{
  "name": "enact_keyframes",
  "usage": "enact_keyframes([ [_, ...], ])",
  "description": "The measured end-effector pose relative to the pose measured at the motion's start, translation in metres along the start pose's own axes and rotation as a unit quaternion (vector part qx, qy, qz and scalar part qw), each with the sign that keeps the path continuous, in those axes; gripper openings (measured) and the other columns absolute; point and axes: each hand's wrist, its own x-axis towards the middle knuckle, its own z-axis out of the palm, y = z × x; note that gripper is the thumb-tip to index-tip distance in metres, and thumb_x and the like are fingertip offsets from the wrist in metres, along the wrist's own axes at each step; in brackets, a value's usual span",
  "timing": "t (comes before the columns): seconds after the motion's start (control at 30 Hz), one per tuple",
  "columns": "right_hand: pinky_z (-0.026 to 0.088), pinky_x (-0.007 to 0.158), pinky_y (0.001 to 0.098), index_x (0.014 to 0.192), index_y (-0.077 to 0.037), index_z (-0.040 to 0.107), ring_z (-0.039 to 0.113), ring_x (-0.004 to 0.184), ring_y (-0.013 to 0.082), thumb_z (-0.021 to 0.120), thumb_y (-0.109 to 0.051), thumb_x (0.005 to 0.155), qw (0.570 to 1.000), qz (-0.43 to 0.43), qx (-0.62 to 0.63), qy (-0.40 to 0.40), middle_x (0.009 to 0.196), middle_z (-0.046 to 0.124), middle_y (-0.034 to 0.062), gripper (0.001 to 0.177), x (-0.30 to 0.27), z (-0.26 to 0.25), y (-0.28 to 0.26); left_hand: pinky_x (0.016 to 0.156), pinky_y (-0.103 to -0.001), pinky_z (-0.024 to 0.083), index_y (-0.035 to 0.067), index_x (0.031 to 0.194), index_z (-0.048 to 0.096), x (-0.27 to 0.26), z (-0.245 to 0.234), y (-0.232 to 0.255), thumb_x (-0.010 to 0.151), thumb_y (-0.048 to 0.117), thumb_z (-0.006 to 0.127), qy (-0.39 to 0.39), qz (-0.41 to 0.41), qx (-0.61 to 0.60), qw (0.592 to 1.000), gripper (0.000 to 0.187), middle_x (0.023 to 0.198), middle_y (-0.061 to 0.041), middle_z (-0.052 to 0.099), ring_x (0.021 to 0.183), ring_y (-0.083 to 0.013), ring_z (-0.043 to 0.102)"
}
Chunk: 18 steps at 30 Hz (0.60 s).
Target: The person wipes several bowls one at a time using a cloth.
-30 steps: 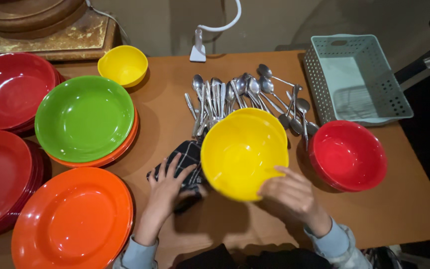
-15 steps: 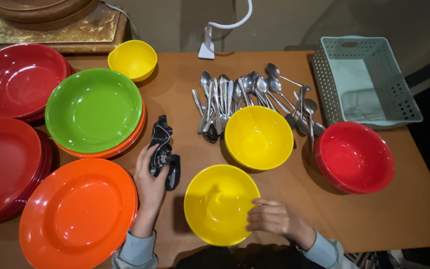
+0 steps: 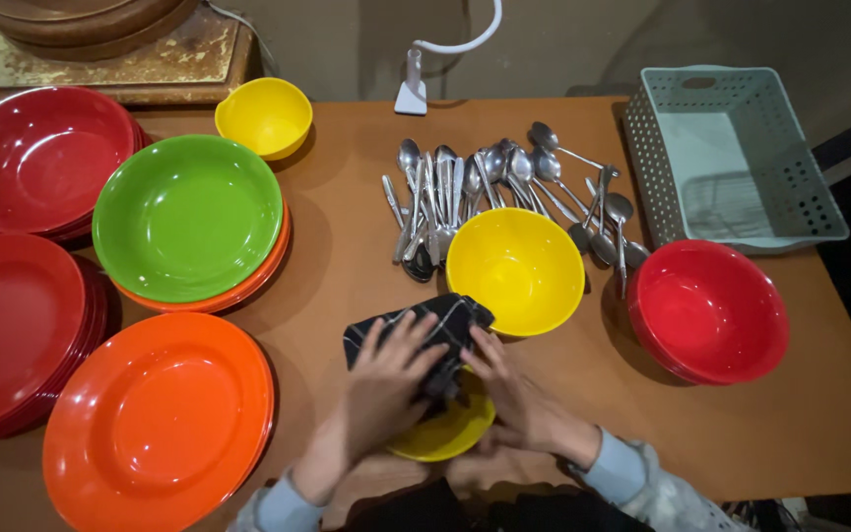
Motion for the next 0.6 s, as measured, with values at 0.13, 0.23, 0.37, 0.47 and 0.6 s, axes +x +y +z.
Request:
enact_keyframes([
  [0.13,0.014,0.126,0.0581,0.156,0.009,0.020,0.010,0.156,0.0490,0.084,-0.054,0.076,0.985,-0.074,-0.152,0.024,0.165,0.009,0.0330,0.121,0.018,0.011,-0.004,0.122,-0.052,0.024,0.012,0.147,0.054,-0.004,0.025,-0.004,0.076,0.027,0.079,-0.011,0.012,0.138,0.990,0.076,0.163,-0.013,0.039,0.151,-0.0351,0.035],
  [0.23,0.016,0.123,0.0550,0.154,0.009,0.022,0.005,0.153,0.0515,0.087,-0.049,0.071,0.989,-0.017,-0.142,-0.023,0.164,0.008,0.0351,0.121,0.021,0.011,-0.007,0.121,-0.056,0.016,0.010,0.152,0.045,-0.005,0.029,-0.019,0.075,0.034,0.077,-0.186,-0.005,-0.012,0.982,0.086,0.163,-0.014,0.032,0.151,-0.0384,0.026],
  [0.37,0.017,0.125,0.0549,0.157,0.008,0.013,0.006,0.155,0.0519,0.091,-0.046,0.072,0.992,-0.038,-0.122,-0.005,0.165,0.006,0.0359,0.127,0.026,0.008,-0.010,0.125,-0.058,0.003,0.018,0.155,0.045,0.003,0.026,-0.056,0.091,0.043,0.067,-0.405,0.098,-0.164,0.894,0.072,0.168,-0.012,0.030,0.159,-0.0364,0.014],
  [0.47,0.019,0.125,0.0548,0.160,0.006,0.009,0.007,0.156,0.0522,0.091,-0.045,0.070,0.993,-0.051,-0.105,-0.002,0.166,0.006,0.0356,0.132,0.028,0.009,-0.012,0.124,-0.060,-0.002,0.016,0.158,0.043,0.002,0.030,-0.066,0.095,0.045,0.062,-0.456,0.169,-0.264,0.833,0.072,0.167,-0.017,0.028,0.161,-0.0377,0.009],
  [0.6,0.020,0.122,0.0573,0.159,0.004,0.010,0.001,0.152,0.0577,0.092,-0.049,0.065,0.994,-0.068,-0.080,-0.017,0.164,0.001,0.0394,0.135,0.032,0.009,-0.009,0.118,-0.062,0.000,0.010,0.152,0.043,-0.012,0.049,-0.034,0.096,0.045,0.063,-0.339,0.109,-0.098,0.929,0.069,0.165,-0.026,0.017,0.156,-0.0430,0.004],
])
